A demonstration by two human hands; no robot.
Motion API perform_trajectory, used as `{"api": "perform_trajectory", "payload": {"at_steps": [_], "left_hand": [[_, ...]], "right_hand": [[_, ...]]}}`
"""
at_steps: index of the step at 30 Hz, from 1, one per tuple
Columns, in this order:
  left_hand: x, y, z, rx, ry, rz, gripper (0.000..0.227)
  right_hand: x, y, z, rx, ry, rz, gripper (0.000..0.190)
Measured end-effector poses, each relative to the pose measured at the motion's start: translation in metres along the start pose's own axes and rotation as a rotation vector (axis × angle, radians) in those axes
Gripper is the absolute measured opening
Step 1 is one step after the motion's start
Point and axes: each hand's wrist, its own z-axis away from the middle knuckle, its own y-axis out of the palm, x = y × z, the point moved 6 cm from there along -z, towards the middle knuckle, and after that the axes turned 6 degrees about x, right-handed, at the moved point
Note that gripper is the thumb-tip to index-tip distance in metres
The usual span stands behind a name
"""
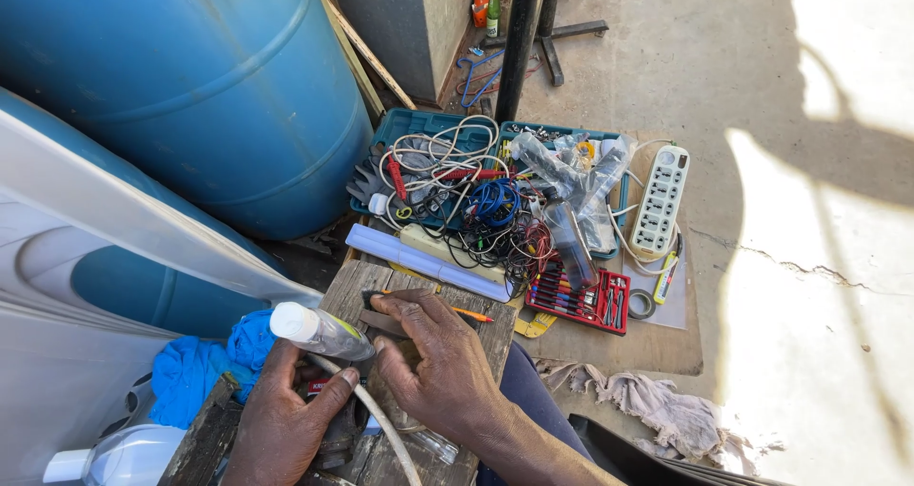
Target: The person cleans a metal electrical component on a wooden workbench using a pink cloth. They then apply a white paste from a bottle onto the surface and spread it with the cloth, continuing to wipe the area.
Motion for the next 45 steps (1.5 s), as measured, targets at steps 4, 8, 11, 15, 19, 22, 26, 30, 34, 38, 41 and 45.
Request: {"api": "perform_trajectory", "payload": {"at_steps": [4, 8, 11, 15, 19, 22, 26, 30, 34, 38, 41, 45], "left_hand": [[0.003, 0.0, 0.002, -0.004, -0.003, -0.008, 0.084], [0.008, 0.002, -0.001, 0.017, -0.005, -0.005, 0.09], [0.009, 0.003, -0.005, 0.03, -0.018, 0.005, 0.093], [0.009, 0.002, -0.005, -0.001, 0.008, -0.025, 0.089], [0.007, 0.003, -0.003, 0.015, -0.046, -0.02, 0.096], [0.002, 0.003, 0.0, 0.023, -0.072, 0.013, 0.091], [-0.004, 0.002, 0.002, -0.014, -0.054, 0.013, 0.09], [-0.004, 0.002, 0.003, -0.018, -0.102, 0.032, 0.089], [-0.002, 0.002, 0.002, -0.015, -0.169, -0.007, 0.09], [-0.006, -0.001, 0.002, -0.051, -0.111, -0.039, 0.085], [-0.007, -0.001, 0.004, -0.049, -0.104, -0.05, 0.086], [-0.004, 0.0, 0.002, -0.042, -0.078, -0.036, 0.088]], "right_hand": [[0.003, -0.003, 0.004, -0.024, 0.004, 0.024, 0.038], [0.003, -0.005, 0.007, -0.034, 0.042, 0.048, 0.039], [0.002, -0.006, 0.008, -0.048, 0.042, 0.054, 0.039], [0.002, -0.007, 0.008, -0.07, 0.006, 0.066, 0.039], [-0.003, -0.006, 0.01, -0.091, 0.019, 0.085, 0.038], [-0.002, -0.009, 0.008, -0.098, -0.012, 0.072, 0.037], [-0.006, -0.009, 0.007, -0.103, 0.012, 0.049, 0.038], [-0.01, -0.008, 0.007, -0.109, 0.028, 0.028, 0.037], [-0.011, -0.007, 0.006, -0.115, 0.018, 0.035, 0.037], [-0.012, -0.007, 0.004, -0.106, 0.025, 0.019, 0.034], [-0.011, -0.008, 0.003, -0.094, 0.037, 0.018, 0.032], [-0.019, -0.004, 0.007, -0.047, 0.131, 0.01, 0.034]]}}
